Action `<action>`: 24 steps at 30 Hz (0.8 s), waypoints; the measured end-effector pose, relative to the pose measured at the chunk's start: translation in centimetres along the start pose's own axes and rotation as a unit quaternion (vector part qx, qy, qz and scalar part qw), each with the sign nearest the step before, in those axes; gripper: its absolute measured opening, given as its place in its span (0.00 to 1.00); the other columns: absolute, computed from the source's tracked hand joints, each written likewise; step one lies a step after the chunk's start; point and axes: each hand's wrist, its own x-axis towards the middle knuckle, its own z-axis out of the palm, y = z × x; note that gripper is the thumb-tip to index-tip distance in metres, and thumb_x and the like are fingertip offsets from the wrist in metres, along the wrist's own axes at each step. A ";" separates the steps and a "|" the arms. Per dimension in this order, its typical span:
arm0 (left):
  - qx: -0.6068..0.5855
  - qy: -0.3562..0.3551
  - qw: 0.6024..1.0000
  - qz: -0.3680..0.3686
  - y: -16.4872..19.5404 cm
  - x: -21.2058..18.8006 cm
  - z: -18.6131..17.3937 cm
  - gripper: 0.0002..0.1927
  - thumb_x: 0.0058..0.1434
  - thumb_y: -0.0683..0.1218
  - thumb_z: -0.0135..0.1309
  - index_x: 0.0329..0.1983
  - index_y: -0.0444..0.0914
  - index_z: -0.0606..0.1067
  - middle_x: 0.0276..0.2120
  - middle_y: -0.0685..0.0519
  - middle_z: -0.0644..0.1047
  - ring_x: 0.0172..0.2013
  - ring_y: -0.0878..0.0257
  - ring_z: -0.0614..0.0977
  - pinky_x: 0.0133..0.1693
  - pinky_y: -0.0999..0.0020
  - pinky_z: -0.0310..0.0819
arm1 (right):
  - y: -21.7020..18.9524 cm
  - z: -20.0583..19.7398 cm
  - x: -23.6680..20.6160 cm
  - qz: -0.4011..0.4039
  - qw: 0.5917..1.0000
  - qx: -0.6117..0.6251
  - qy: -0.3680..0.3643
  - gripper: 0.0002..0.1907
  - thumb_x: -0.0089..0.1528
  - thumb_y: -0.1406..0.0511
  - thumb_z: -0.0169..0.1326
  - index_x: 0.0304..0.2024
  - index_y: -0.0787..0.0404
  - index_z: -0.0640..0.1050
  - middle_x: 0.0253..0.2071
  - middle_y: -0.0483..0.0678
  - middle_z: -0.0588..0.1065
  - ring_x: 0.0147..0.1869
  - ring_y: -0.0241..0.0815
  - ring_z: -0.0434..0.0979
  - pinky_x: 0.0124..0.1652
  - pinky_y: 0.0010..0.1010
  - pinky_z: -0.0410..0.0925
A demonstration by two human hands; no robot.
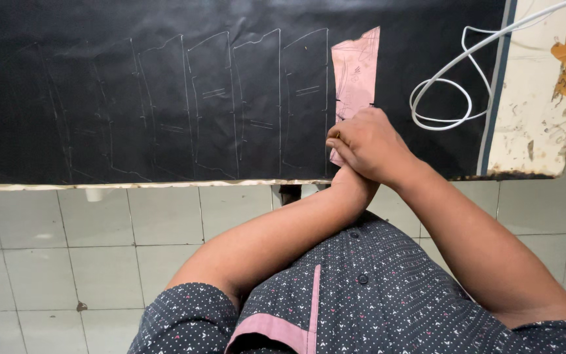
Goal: The person aligns a pink pattern piece on a black marking sheet and traces around its edges with a marking pen. They reposition the piece, flip it over, and continue tracing the outline and internal marks onto the sheet below.
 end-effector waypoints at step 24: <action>0.034 0.066 0.995 -0.060 -2.9 -2.5 -4.7 0.18 0.60 0.46 0.48 0.48 0.33 0.80 0.48 0.38 0.78 0.43 0.45 0.76 0.37 0.52 0.67 | 3.7 0.1 1.3 -0.045 0.989 -0.086 0.115 0.08 0.65 0.61 0.60 0.39 0.58 0.84 0.35 0.49 0.80 0.43 0.50 0.79 0.59 0.45 0.64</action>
